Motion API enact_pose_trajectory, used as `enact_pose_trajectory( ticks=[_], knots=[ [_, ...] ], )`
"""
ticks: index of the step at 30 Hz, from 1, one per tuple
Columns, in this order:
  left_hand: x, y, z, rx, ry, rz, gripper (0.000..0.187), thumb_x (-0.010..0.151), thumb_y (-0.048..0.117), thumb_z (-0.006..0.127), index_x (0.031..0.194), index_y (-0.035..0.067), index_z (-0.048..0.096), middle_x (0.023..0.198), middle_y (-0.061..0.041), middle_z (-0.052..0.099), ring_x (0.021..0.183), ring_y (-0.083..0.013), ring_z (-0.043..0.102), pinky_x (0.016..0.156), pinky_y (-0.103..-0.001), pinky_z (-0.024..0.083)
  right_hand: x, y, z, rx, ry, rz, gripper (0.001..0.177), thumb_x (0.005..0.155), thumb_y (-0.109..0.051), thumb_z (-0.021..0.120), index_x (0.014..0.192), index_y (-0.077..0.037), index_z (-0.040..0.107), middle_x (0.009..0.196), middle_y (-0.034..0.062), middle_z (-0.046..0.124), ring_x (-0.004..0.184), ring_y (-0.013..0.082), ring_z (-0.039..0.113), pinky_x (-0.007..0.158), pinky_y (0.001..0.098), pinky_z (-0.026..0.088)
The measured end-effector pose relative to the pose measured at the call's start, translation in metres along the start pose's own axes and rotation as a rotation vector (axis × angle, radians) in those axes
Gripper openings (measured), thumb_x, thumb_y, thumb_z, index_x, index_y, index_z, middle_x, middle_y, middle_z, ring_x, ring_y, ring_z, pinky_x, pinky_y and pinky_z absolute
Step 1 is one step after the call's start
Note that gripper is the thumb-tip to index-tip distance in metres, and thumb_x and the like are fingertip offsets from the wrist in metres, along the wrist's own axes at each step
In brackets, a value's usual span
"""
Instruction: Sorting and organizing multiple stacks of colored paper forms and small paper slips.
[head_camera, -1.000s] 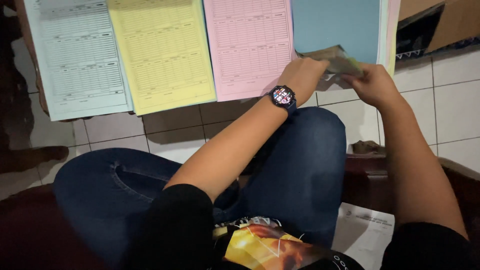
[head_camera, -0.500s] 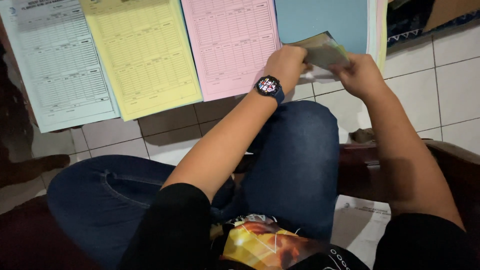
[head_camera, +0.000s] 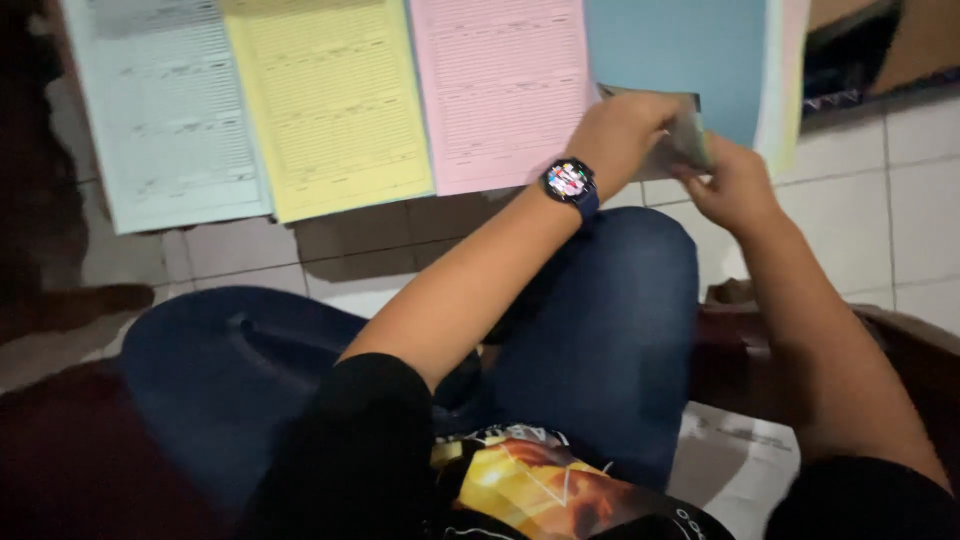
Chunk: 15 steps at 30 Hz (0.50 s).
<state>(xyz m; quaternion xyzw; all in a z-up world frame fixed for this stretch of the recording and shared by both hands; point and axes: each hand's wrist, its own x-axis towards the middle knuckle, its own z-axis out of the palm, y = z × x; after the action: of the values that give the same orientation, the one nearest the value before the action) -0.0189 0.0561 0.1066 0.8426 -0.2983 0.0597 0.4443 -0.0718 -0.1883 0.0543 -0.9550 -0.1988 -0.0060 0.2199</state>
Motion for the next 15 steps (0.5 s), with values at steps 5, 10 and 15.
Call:
enact_pose_trajectory(
  ticks=[5,10,15],
  knots=[
    [-0.071,-0.033,-0.063,0.406,0.151,-0.018,0.021,0.088,0.014,0.061,0.106,0.010,0.070,0.108,-0.012,0.068,0.096,-0.0350,0.063,0.086,-0.050,0.049,0.015,0.021,-0.034,-0.007,0.123,-0.001,0.036,0.094,0.004,0.056,0.126,0.004,0.072,0.104,0.0248,0.071,0.091,0.0433,0.067,0.080,0.0474,0.049],
    [-0.133,-0.072,-0.123,0.791,-0.270,-0.291,0.055,0.076,0.046,0.087,0.112,0.010,0.066,0.110,-0.014,0.062,0.087,-0.0331,0.060,0.069,-0.045,0.049,0.074,-0.120,-0.082,-0.219,0.428,-0.365,0.035,0.110,0.009,0.067,0.143,0.007,0.079,0.108,0.0215,0.076,0.090,0.0400,0.073,0.075,0.0432,0.053],
    [-0.147,-0.091,-0.133,0.688,-0.140,-0.105,0.015,0.076,0.013,0.080,0.067,0.010,0.069,0.080,-0.011,0.063,0.060,-0.0311,0.057,0.061,-0.045,0.051,0.141,-0.202,0.007,-0.260,-0.077,-0.130,0.062,0.079,-0.005,0.059,0.139,-0.022,0.066,0.093,0.0222,0.076,0.077,0.0476,0.071,0.063,0.0547,0.054]
  ],
)
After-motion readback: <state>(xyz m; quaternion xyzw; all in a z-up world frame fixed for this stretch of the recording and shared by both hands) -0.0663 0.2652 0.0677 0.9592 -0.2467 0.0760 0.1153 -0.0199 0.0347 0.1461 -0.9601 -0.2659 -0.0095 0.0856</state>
